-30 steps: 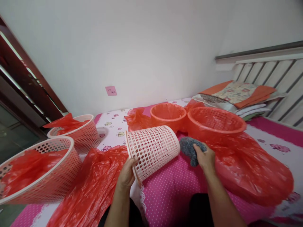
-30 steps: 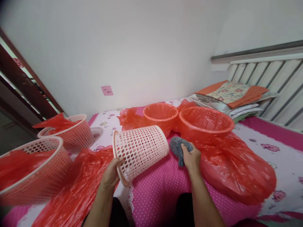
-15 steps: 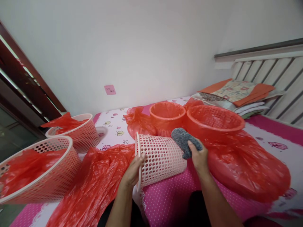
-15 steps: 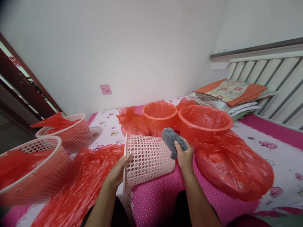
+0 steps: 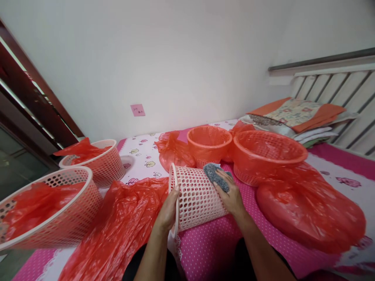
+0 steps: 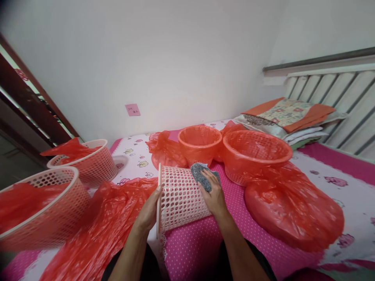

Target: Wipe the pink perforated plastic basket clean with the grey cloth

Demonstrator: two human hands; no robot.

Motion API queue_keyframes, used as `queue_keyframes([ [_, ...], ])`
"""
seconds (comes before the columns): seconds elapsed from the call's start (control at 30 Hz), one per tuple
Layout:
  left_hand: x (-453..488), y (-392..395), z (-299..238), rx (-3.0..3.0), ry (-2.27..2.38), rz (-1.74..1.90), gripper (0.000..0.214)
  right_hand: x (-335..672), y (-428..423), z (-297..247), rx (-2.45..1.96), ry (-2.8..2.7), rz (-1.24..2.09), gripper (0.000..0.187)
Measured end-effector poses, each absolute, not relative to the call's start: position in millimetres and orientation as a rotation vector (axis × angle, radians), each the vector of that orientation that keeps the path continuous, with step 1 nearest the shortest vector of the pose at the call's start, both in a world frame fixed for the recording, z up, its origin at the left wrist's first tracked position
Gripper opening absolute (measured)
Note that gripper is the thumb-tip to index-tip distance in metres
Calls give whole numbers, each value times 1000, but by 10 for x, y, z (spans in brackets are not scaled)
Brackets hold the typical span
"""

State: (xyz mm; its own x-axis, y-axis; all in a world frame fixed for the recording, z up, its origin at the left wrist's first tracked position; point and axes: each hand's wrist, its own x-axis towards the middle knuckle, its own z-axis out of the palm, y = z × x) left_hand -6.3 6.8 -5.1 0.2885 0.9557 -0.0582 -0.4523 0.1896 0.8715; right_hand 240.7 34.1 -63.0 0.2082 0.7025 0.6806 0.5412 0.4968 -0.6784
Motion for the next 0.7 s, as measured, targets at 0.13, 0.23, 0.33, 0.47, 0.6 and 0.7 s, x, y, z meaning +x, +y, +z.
queue_keyframes([
  [0.13,-86,67,-115,977,657,1077,47,2229,245,-510,-1096,-1499,164,41],
  [0.23,-86,44,-128,1009,608,1007,47,2080,155,-398,-1042,-1536,176,42],
  [0.33,-71,13,-96,1010,549,973,46,1923,47,-288,-989,-1569,200,45],
  [0.47,-49,0,-78,981,512,978,47,1725,-95,-188,-922,-1639,248,51],
  [0.6,-37,26,-147,923,513,1032,49,1593,-177,-158,-873,-1707,266,54],
  [0.7,-29,46,-190,870,512,1061,48,1559,-196,-159,-868,-1721,275,53],
])
